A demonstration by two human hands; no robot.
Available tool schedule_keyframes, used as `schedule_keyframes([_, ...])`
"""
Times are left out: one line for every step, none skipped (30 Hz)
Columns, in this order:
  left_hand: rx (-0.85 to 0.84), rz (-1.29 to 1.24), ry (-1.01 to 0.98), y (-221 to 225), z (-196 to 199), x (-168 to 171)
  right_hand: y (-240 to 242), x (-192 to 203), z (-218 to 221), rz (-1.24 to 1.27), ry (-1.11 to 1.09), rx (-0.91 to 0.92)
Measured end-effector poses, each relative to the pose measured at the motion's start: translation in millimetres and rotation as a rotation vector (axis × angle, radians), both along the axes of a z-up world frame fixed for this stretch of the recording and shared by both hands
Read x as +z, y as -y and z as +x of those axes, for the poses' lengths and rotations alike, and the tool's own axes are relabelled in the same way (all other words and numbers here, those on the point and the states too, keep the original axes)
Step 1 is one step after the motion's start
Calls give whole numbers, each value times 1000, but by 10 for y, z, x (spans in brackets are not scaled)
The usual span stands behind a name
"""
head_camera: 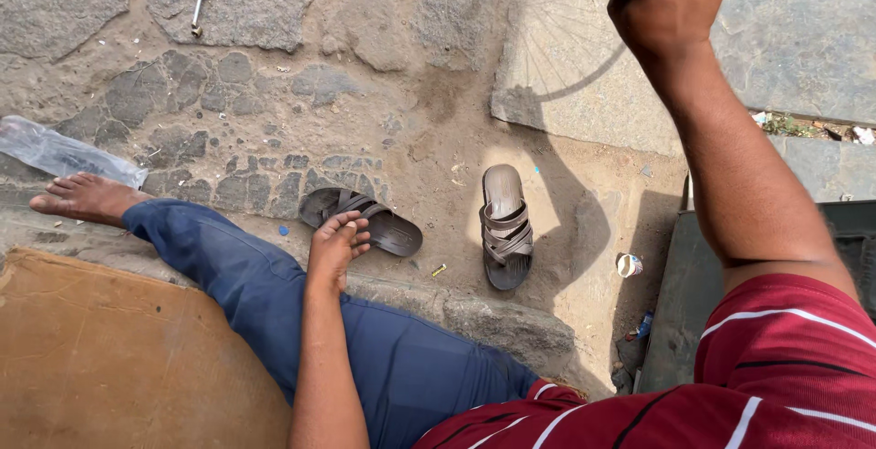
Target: The person works on a bicycle wheel while sitting on the ground, handling small parts and threading them through the rim by hand.
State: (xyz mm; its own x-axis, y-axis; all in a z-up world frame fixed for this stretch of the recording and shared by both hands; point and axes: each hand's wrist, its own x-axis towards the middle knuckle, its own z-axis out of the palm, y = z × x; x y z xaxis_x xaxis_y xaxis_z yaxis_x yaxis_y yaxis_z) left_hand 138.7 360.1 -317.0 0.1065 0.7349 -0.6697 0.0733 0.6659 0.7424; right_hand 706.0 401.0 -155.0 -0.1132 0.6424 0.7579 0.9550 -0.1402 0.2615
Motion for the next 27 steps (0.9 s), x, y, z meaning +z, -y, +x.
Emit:
schedule_keyframes([11,9,17,12,-8,8,121,-313,-10,-38,15,9])
schedule_keyframes([15,-7,12,-28,-20,17,231,-696,-35,-106,-17,21])
schedule_keyframes([21,23,37,-48,-23,14,321,-1123,-70,-289,-113,-56])
schedule_keyframes([28,52,63,19,-27,15,445,-1464,-258,-434,-227,-90])
schedule_keyframes([17,55,72,5,21,16,576,-1760,-431,-483,-289,-60])
schedule_keyframes([1,32,63,24,48,31,795,-2007,-590,-659,-364,-97])
schedule_keyframes([5,27,41,2,-14,83,889,-2191,-703,-738,-347,-121])
schedule_keyframes([13,48,38,68,-24,109,1043,-2309,-712,-719,-410,-122])
schedule_keyframes([18,26,-2,111,7,118,984,-2374,-709,-685,-470,-106])
schedule_keyframes([24,3,-40,46,0,129,627,-2361,-753,-652,-469,-76])
schedule_keyframes([30,-31,-41,162,-37,99,765,-2361,-756,-648,-468,-49])
schedule_keyframes([39,-7,-9,176,-53,124,939,-2375,-769,-644,-469,-22])
schedule_keyframes([23,59,40,-31,35,129,950,-2363,-777,-631,-461,-41])
schedule_keyframes([6,67,55,-26,105,84,995,-2342,-862,-689,-409,-44])
schedule_keyframes([13,61,34,36,81,54,858,-2303,-970,-734,-352,-9])
schedule_keyframes([21,55,14,36,62,61,743,-2222,-994,-708,-340,8])
schedule_keyframes([56,65,12,71,26,75,692,-2140,-1023,-703,-331,47])
schedule_keyframes([40,75,4,86,5,81,606,-2028,-1072,-697,-322,86])
schedule_keyframes([25,86,0,131,0,81,468,-1869,-1147,-691,-306,120])
schedule_keyframes([60,98,2,207,-7,85,304,-1664,-1255,-664,-324,169])
schedule_keyframes([80,128,75,206,-8,105,97,-1392,-1378,-627,-345,213])
schedule_keyframes([98,161,148,210,-5,133,-105,-1082,-1498,-579,-353,217])
schedule_keyframes([117,188,147,208,6,166,-299,-733,-1590,-527,-365,215])
schedule_keyframes([133,241,223,223,16,207,-509,-327,-1609,-471,-386,214])
schedule_keyframes([152,289,294,281,-43,264,-660,69,-1637,-423,-411,218])
schedule_keyframes([174,310,290,334,-152,341,-714,445,-1637,-484,-632,203])
schedule_keyframes([198,329,333,385,-230,417,-742,816,-1619,-549,-844,191])
